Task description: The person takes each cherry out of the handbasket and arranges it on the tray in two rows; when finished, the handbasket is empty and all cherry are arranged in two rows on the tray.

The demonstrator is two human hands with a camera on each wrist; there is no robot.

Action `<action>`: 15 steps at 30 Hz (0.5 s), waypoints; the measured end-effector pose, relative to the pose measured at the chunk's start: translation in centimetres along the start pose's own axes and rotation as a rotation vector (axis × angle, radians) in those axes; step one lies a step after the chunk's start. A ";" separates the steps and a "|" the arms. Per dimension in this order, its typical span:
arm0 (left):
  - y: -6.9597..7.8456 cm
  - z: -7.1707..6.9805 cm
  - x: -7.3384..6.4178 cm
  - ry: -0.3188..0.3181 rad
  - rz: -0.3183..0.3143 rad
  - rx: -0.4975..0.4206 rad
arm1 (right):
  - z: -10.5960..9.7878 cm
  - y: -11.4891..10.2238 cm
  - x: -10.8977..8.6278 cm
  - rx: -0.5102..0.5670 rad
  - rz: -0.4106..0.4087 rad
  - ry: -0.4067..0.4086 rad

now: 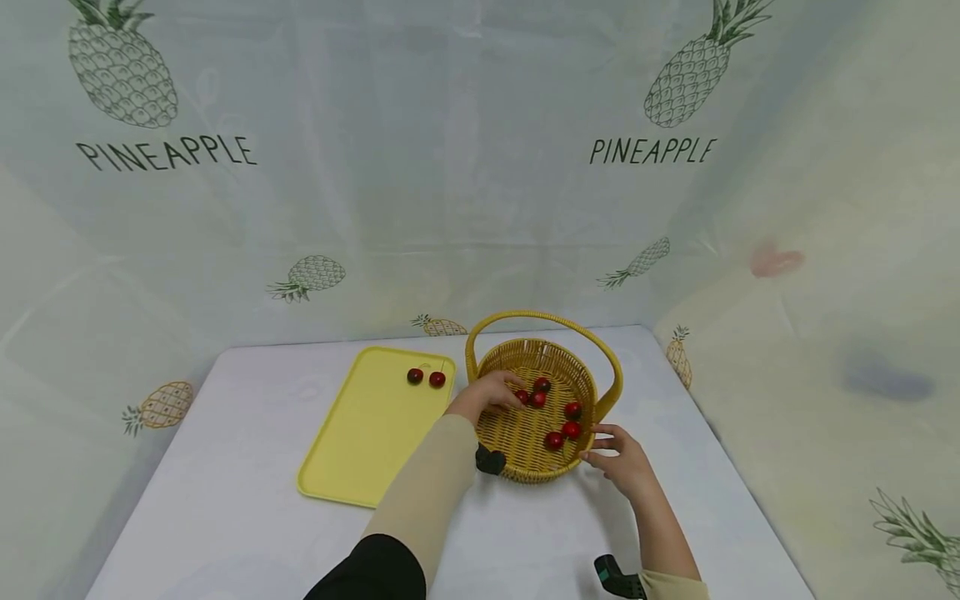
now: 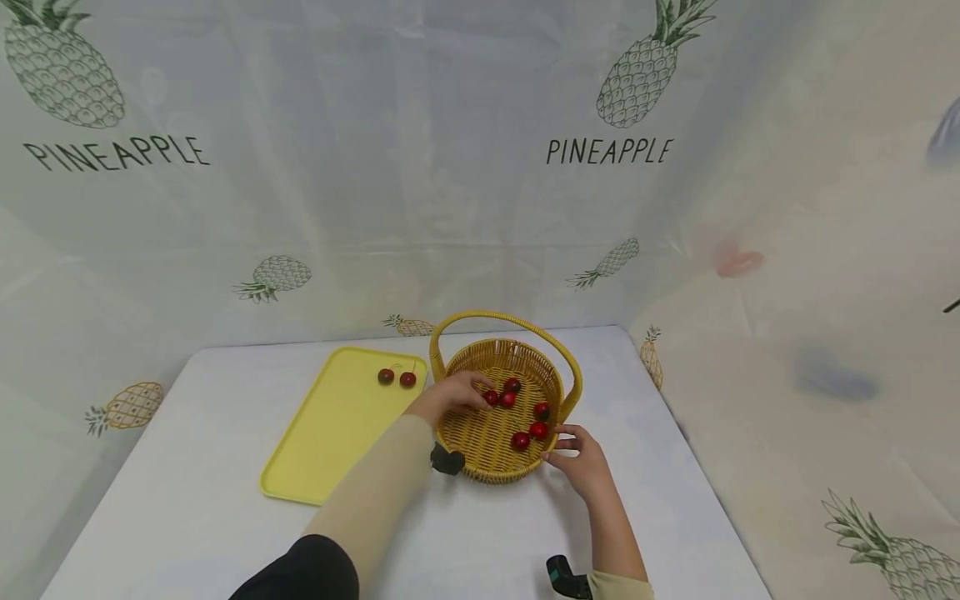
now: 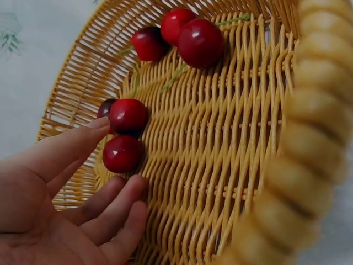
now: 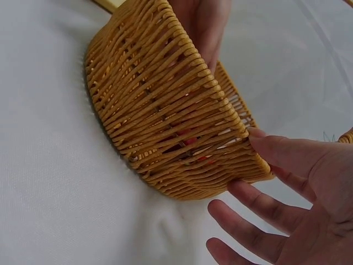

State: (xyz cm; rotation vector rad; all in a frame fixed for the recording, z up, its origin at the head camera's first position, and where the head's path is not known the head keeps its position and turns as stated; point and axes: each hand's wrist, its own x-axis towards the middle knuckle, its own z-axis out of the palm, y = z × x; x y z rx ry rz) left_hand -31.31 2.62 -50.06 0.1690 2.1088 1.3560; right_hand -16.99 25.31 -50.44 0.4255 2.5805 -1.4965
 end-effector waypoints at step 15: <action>-0.6 0.1 1.4 -0.049 -0.022 -0.011 | 0.0 0.0 -0.1 -0.009 -0.009 0.007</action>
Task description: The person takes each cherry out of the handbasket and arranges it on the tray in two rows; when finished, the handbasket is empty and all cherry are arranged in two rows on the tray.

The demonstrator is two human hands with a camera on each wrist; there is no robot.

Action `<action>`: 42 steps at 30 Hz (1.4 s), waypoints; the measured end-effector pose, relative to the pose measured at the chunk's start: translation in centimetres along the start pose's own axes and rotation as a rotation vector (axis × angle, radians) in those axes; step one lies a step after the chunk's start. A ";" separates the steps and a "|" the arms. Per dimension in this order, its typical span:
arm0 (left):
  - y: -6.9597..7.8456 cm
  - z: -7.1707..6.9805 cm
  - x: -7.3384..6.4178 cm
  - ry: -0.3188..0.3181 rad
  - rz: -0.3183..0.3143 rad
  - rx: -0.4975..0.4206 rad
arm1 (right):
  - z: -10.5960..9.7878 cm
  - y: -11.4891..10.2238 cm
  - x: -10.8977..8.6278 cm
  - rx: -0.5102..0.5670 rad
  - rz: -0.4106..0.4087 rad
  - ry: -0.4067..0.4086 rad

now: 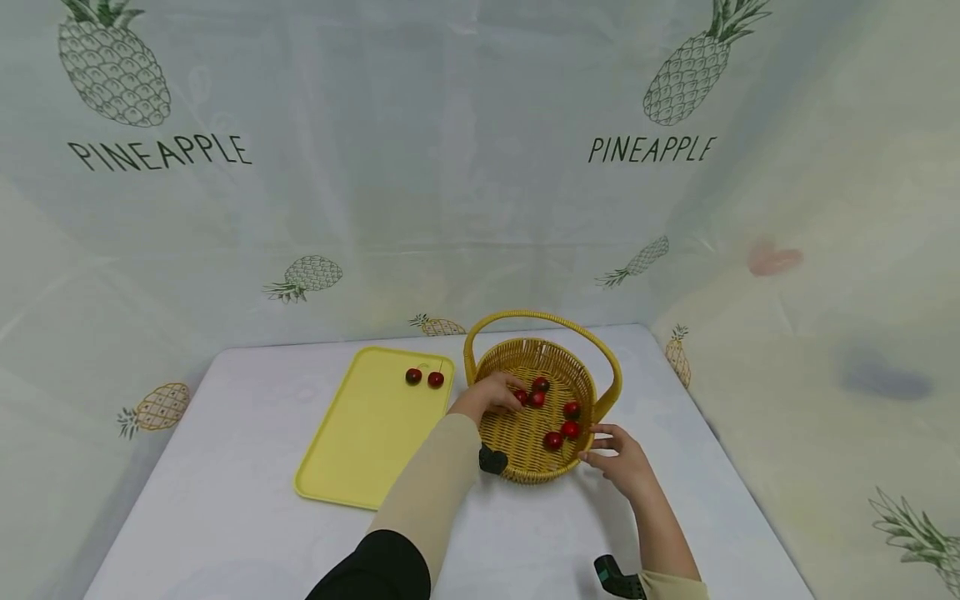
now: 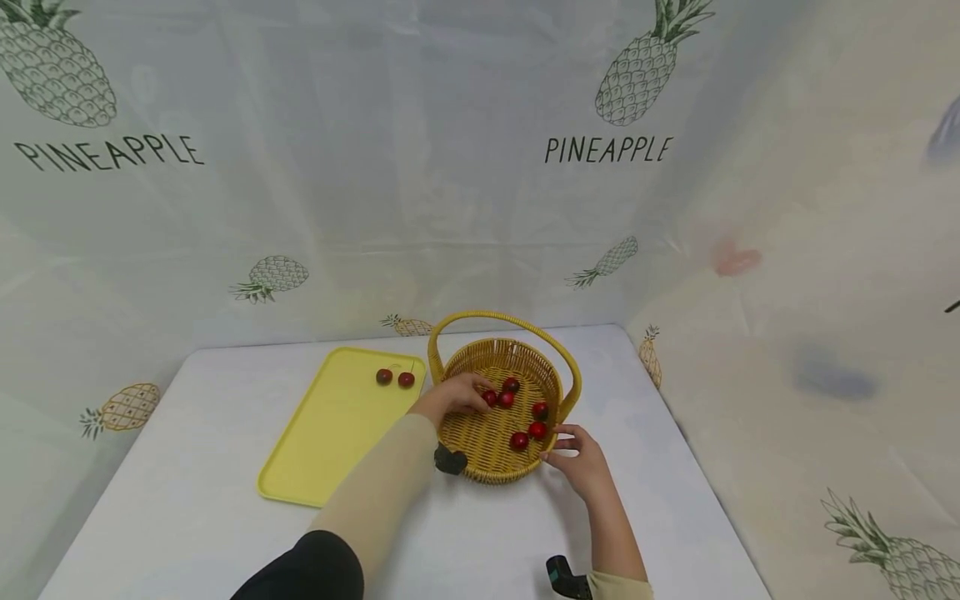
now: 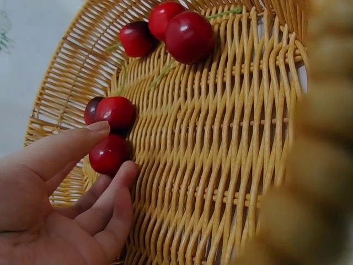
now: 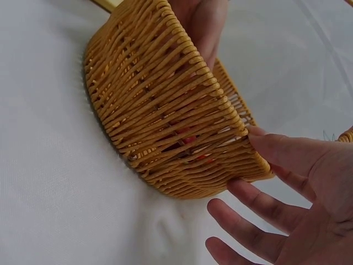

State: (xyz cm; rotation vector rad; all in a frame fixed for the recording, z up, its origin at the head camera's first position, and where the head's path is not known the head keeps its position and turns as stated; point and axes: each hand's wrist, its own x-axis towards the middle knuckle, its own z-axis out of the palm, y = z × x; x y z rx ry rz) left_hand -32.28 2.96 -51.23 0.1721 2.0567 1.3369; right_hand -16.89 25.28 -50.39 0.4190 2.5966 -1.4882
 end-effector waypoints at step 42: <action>2.1 1.5 -5.0 0.115 0.189 -0.064 | -0.8 -0.1 -0.7 0.014 -0.001 -0.055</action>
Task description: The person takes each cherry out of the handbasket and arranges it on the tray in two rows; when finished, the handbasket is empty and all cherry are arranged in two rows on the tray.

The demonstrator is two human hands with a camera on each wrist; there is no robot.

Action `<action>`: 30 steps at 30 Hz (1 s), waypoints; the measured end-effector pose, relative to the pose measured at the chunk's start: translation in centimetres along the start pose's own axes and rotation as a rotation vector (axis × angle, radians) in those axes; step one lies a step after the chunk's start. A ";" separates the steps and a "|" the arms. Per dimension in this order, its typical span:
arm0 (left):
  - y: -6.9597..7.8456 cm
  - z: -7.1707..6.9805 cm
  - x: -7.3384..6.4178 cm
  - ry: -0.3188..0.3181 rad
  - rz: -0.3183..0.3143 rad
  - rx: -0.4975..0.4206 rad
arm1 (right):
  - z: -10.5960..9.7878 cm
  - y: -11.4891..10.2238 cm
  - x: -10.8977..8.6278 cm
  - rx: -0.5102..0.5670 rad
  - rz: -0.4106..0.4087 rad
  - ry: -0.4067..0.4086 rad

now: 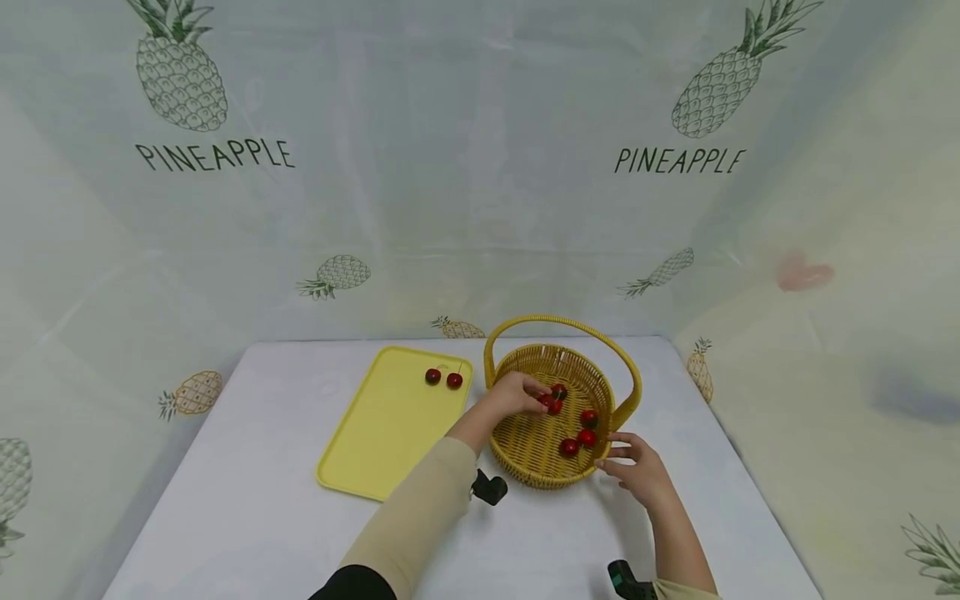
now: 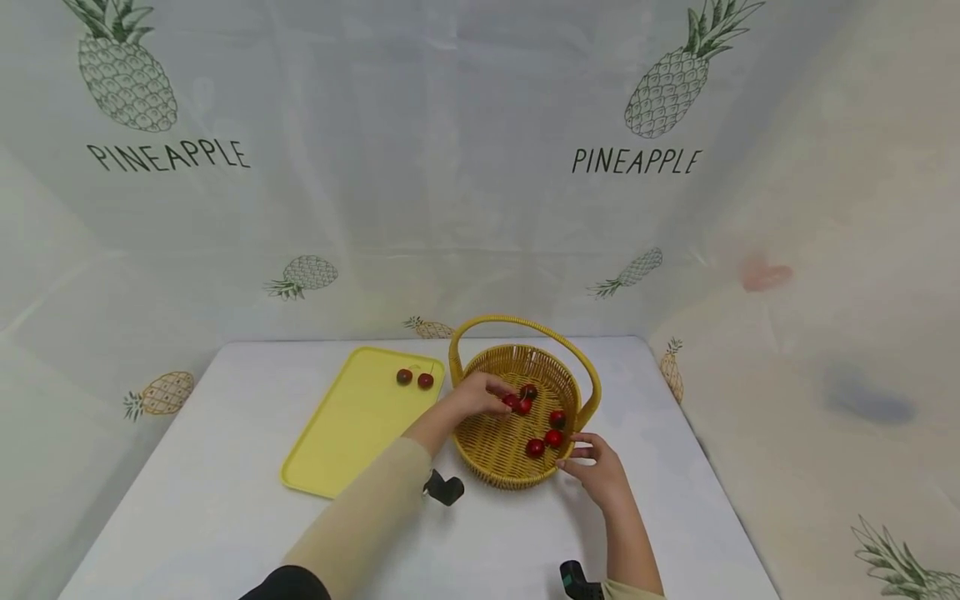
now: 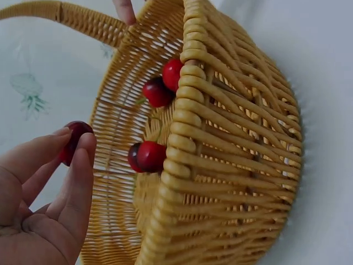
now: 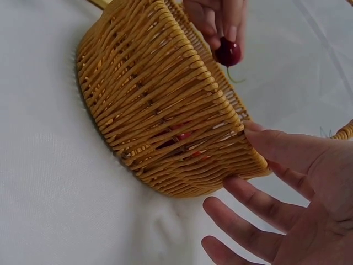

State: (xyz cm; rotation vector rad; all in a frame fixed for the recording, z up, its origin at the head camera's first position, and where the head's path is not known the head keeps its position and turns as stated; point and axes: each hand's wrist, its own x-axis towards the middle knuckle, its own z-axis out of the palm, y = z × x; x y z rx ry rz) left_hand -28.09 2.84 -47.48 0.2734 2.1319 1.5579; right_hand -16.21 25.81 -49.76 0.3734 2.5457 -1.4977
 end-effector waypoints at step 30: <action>-2.9 -5.8 -7.5 0.154 0.079 0.066 | 0.0 0.0 0.0 -0.002 -0.009 -0.015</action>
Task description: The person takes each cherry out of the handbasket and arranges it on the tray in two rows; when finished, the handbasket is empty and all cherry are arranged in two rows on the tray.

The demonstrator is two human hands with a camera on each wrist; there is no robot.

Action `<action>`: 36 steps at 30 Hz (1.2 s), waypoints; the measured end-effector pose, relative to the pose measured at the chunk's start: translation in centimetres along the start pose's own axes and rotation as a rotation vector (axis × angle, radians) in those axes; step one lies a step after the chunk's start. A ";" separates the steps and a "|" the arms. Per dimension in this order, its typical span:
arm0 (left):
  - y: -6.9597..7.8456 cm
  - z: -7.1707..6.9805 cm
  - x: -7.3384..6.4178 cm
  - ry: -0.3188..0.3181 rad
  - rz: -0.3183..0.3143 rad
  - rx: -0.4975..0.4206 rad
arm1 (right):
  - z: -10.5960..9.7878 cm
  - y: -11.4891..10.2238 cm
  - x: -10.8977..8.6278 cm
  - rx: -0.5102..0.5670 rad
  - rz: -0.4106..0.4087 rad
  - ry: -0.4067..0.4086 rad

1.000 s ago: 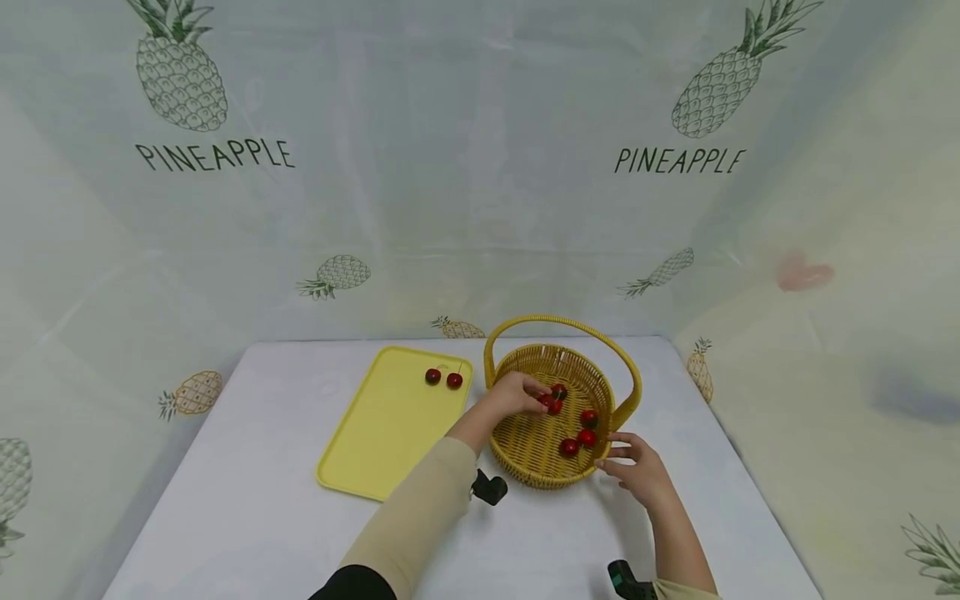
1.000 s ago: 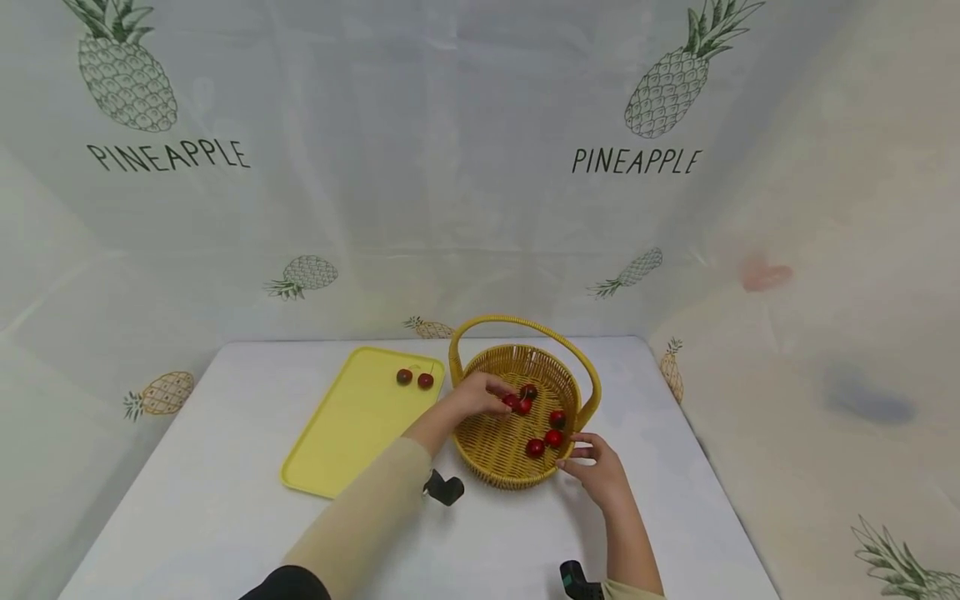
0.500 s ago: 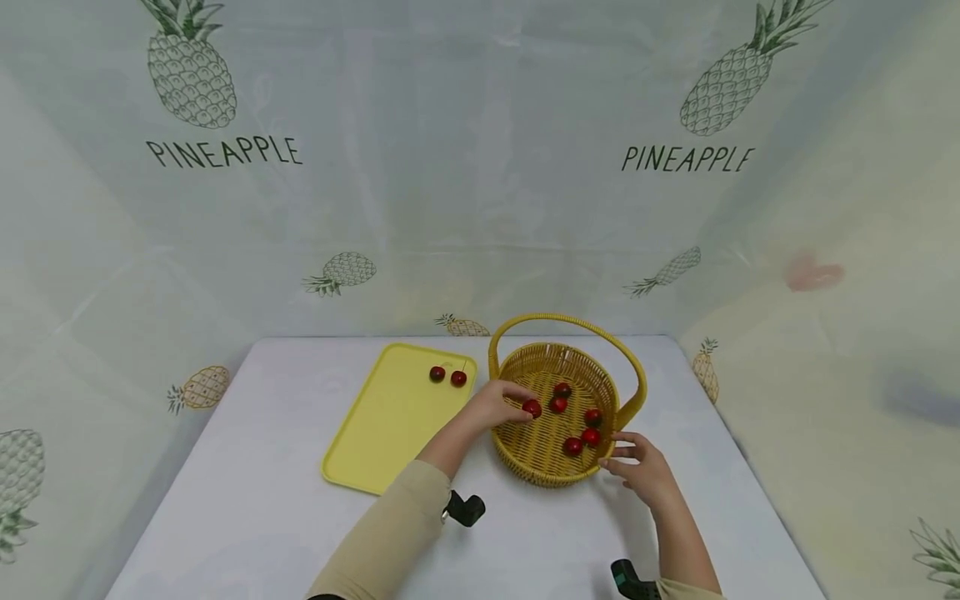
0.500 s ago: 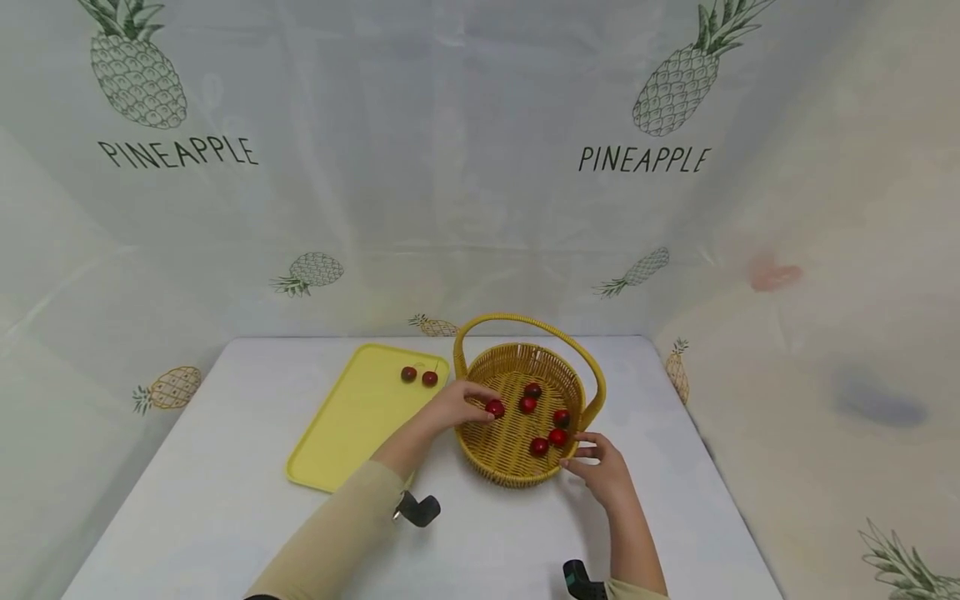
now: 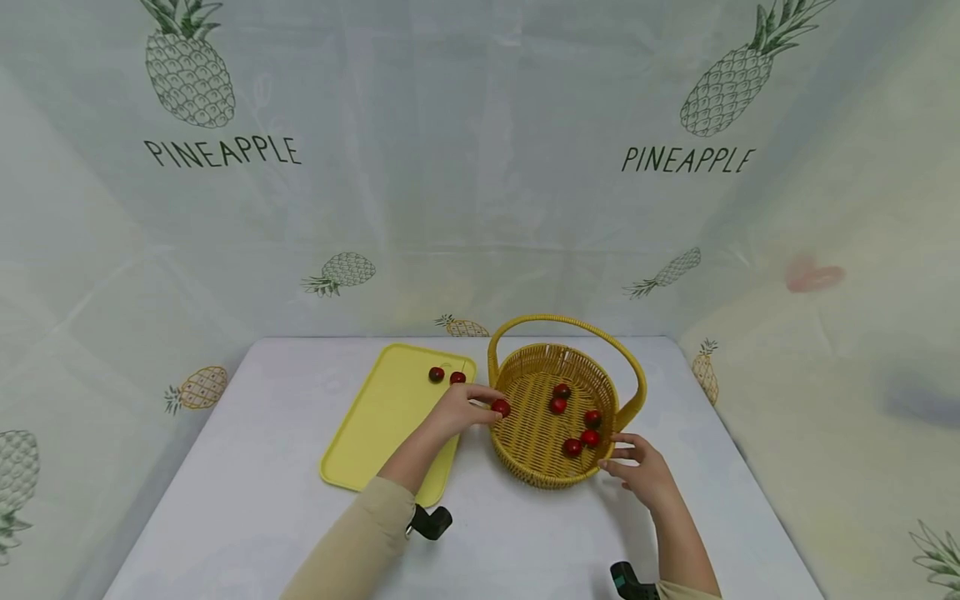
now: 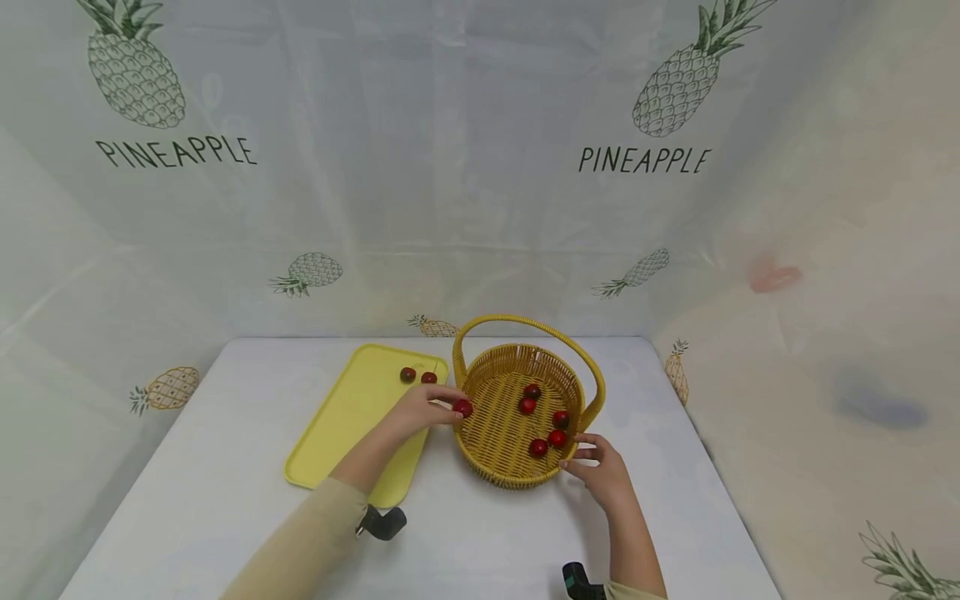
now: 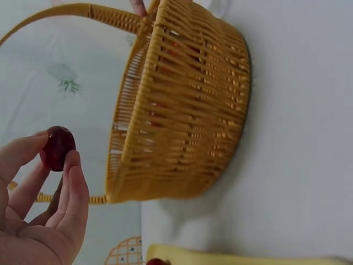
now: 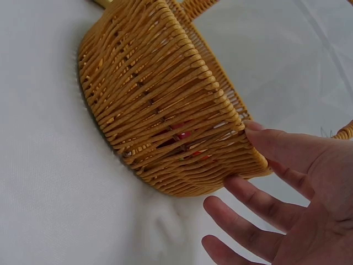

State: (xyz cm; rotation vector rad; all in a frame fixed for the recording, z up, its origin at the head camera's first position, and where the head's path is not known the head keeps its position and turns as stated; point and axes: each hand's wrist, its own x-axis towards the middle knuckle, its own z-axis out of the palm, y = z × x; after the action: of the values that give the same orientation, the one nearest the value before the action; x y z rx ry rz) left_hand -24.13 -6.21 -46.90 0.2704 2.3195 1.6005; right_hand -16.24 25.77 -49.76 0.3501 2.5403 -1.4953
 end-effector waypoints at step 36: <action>-5.5 -8.6 1.4 0.174 -0.123 0.086 | 0.2 0.1 0.4 -0.003 0.023 0.024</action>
State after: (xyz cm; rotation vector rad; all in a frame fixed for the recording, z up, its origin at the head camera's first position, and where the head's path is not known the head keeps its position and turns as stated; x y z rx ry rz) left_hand -28.38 -15.24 -49.39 0.0060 2.4851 1.5218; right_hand -16.54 25.67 -50.07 0.3979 2.5469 -1.4882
